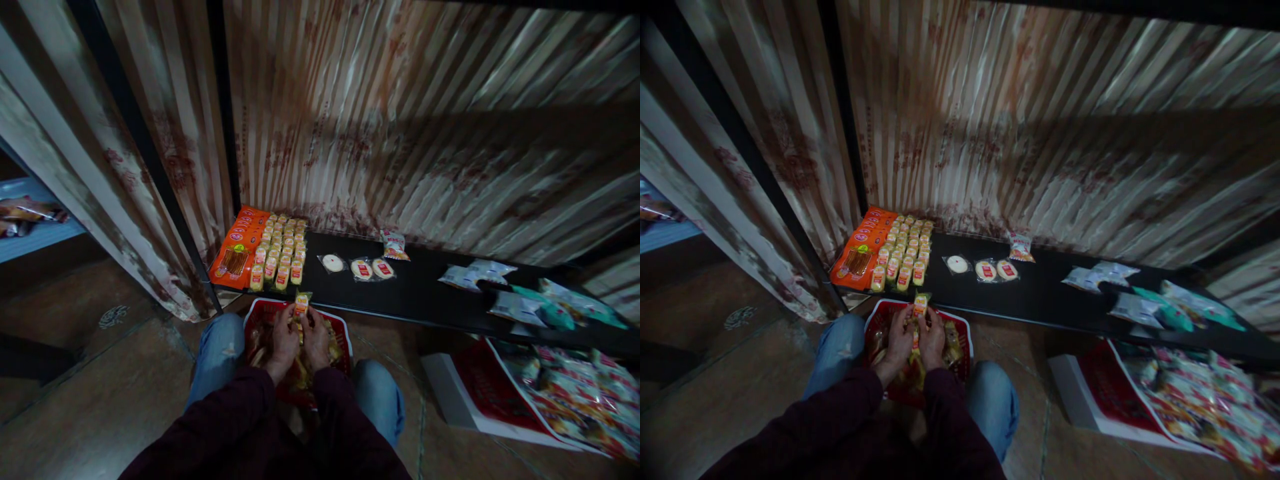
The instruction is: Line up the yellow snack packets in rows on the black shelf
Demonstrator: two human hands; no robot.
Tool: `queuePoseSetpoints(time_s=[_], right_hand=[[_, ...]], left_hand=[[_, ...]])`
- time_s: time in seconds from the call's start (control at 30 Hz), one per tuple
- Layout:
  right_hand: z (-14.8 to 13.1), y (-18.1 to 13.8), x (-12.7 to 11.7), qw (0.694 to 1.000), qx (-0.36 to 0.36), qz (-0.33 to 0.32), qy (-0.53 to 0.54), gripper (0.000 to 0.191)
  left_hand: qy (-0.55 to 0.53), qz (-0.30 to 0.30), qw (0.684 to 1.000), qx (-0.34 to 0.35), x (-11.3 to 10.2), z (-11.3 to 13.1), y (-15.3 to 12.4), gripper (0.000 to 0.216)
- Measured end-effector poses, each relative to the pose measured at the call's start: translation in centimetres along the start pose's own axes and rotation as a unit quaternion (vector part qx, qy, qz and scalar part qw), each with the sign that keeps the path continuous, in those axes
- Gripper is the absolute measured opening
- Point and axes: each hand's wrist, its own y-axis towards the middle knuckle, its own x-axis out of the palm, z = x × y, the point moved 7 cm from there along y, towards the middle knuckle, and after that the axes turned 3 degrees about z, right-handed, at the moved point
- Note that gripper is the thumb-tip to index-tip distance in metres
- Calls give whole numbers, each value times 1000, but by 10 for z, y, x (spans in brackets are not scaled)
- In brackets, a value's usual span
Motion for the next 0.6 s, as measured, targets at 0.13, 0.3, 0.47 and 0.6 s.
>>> queuePoseSetpoints(time_s=[0.13,0.3,0.47,0.6], right_hand=[[-10,15,4,1000,-12,-3,6,39],[-17,33,11,1000,-8,-2,22,47],[-22,50,18,1000,-19,-2,12,48],[-26,61,22,999,-38,7,-12,48]], left_hand=[[12,4,1000,12,1,12,12,47],[14,13,999,27,2,22,23,48],[17,19,999,41,4,27,32,51],[31,17,999,37,7,28,40,52]])
